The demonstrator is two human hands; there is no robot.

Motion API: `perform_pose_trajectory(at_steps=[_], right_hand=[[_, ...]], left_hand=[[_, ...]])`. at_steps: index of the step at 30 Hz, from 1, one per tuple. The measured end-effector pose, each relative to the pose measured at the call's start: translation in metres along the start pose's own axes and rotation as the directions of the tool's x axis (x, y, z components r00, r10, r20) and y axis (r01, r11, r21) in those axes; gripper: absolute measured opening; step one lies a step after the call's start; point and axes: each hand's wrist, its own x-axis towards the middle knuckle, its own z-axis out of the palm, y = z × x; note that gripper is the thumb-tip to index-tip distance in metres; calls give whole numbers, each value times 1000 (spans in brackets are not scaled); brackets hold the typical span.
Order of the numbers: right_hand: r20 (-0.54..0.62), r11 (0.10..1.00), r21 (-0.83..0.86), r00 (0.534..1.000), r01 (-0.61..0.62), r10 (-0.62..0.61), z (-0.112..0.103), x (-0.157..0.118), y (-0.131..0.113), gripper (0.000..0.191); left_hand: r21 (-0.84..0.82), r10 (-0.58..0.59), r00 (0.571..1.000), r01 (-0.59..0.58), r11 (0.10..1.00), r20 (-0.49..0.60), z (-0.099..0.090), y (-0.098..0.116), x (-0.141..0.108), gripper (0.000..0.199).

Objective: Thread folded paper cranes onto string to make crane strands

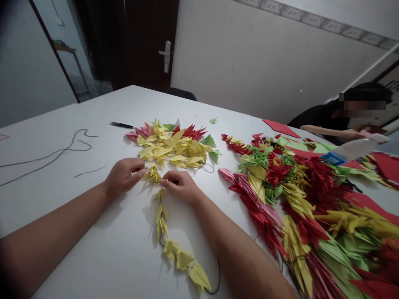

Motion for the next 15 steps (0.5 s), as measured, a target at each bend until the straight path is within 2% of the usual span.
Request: perform_pose_trajectory(at_steps=[2, 3, 5, 8, 11, 15], right_hand=[[-40, 1000, 8, 999, -16, 16, 2, 1, 1, 39], [-64, 999, 27, 998, -23, 25, 4, 2, 1, 39], [-135, 998, 64, 990, -25, 34, 7, 4, 3, 41], [-234, 1000, 23, 972, -13, 18, 9, 4, 5, 44], [-194, 999, -15, 981, -29, 26, 8, -4, 3, 43], [-90, 1000, 18, 996, -12, 14, 7, -25, -2, 35]], left_hand=[[-34, -12, 997, 9, 999, -76, -4, 1, -3, 29], [-37, 5, 997, -8, 999, -75, -5, 3, -4, 30], [-18, 84, 996, -84, 996, 21, -7, 10, -8, 28], [67, 159, 958, -180, 981, 239, -7, 23, -15, 25], [165, 89, 941, -150, 975, 327, -3, 33, -22, 24], [217, -49, 948, -22, 976, 315, 5, 44, -27, 25]])
